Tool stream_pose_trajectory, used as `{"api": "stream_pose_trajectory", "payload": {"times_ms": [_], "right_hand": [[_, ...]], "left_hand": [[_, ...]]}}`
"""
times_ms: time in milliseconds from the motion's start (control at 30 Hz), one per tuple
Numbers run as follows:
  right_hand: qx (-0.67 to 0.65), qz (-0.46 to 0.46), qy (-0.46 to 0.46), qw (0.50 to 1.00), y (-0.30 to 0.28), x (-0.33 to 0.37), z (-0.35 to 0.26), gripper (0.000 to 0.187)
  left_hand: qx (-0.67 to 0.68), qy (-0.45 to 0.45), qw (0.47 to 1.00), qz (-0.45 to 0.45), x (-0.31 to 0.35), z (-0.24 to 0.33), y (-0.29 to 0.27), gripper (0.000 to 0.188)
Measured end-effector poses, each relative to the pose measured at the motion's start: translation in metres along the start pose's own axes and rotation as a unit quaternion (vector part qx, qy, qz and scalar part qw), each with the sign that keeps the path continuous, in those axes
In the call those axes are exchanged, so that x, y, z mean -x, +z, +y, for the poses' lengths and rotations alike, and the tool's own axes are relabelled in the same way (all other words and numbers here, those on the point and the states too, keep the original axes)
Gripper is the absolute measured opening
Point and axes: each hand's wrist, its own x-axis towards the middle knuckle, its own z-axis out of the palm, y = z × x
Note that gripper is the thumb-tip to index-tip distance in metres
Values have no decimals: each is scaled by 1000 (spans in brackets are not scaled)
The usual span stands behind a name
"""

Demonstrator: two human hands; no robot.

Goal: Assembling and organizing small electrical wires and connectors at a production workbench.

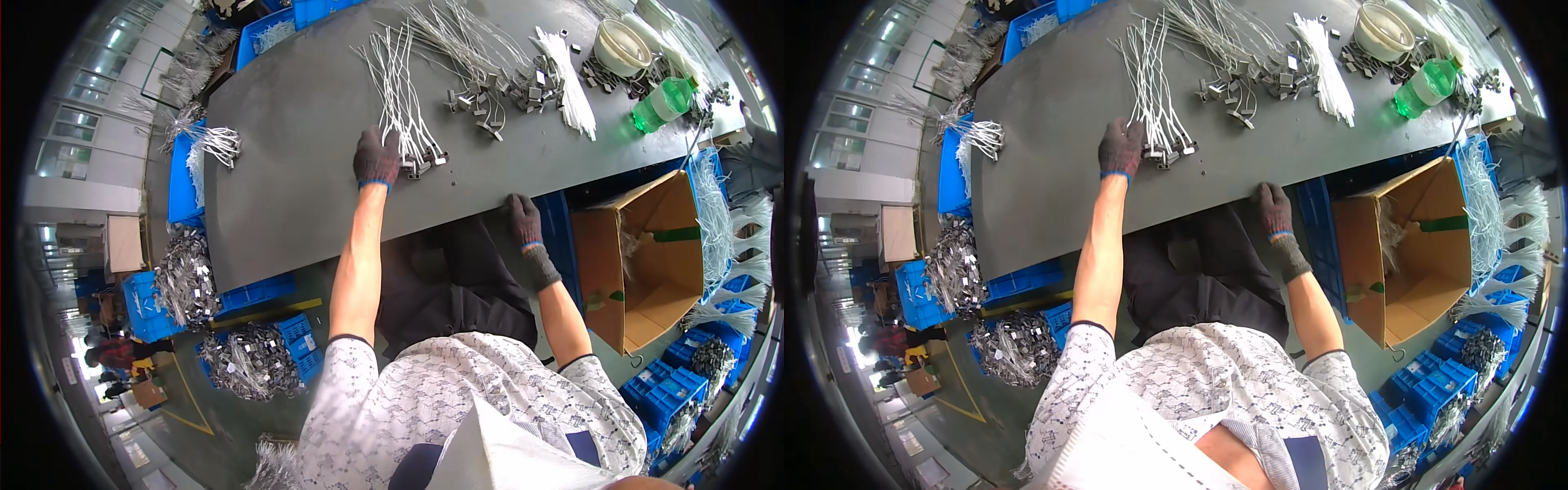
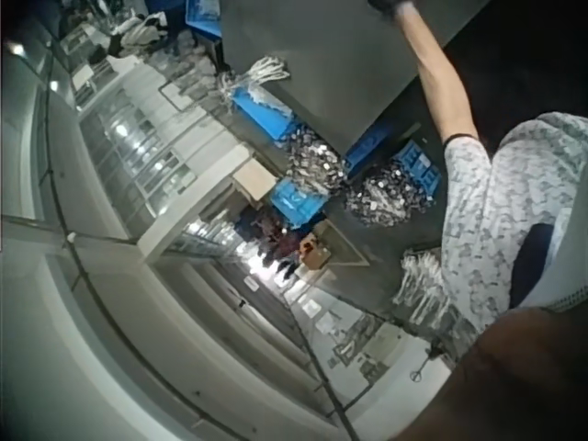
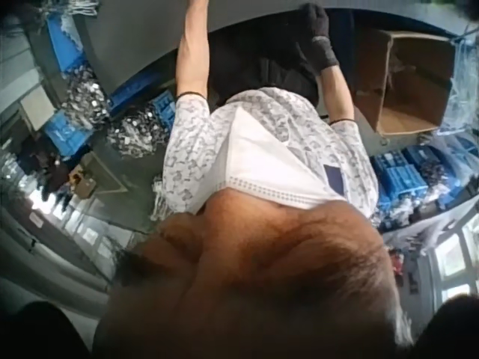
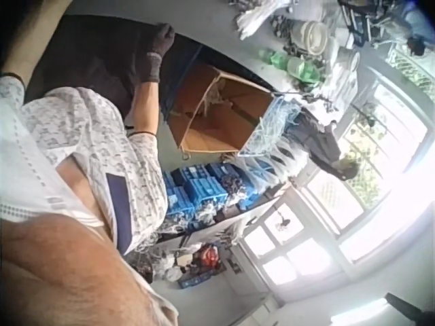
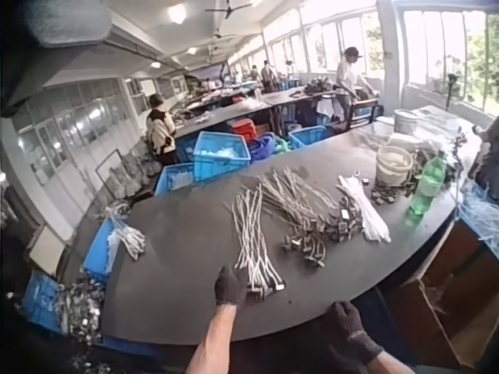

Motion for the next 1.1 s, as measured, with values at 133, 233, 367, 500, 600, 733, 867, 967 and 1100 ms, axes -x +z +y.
{"api": "stream_pose_trajectory", "payload": {"times_ms": [133,233,367,500,600,733,867,967,1100], "right_hand": [[-31,-15,81,996,-22,35,48,31],[-58,-35,195,978,-41,54,46,30],[-116,-51,260,957,-41,55,17,25],[-27,-51,-22,998,-1,25,-8,22],[-106,-199,5,974,45,-4,-19,21],[116,-177,-269,940,104,-20,-35,25],[88,-181,-188,961,123,-15,-41,31],[166,-182,-212,946,120,-5,-36,24],[140,-193,-297,924,118,-2,-26,22]], "left_hand": [[123,-35,992,24,53,-43,-7,27],[101,-59,993,22,120,-69,1,23],[96,-111,982,-115,156,-89,17,23],[-10,-65,983,-174,156,-78,31,21],[-53,-61,962,-261,146,-70,33,21],[-17,-88,949,-304,139,-68,33,26],[-85,-143,960,-226,142,-74,43,23],[-191,-83,939,-273,141,-79,49,28],[-148,-118,943,-275,142,-81,52,28]]}}
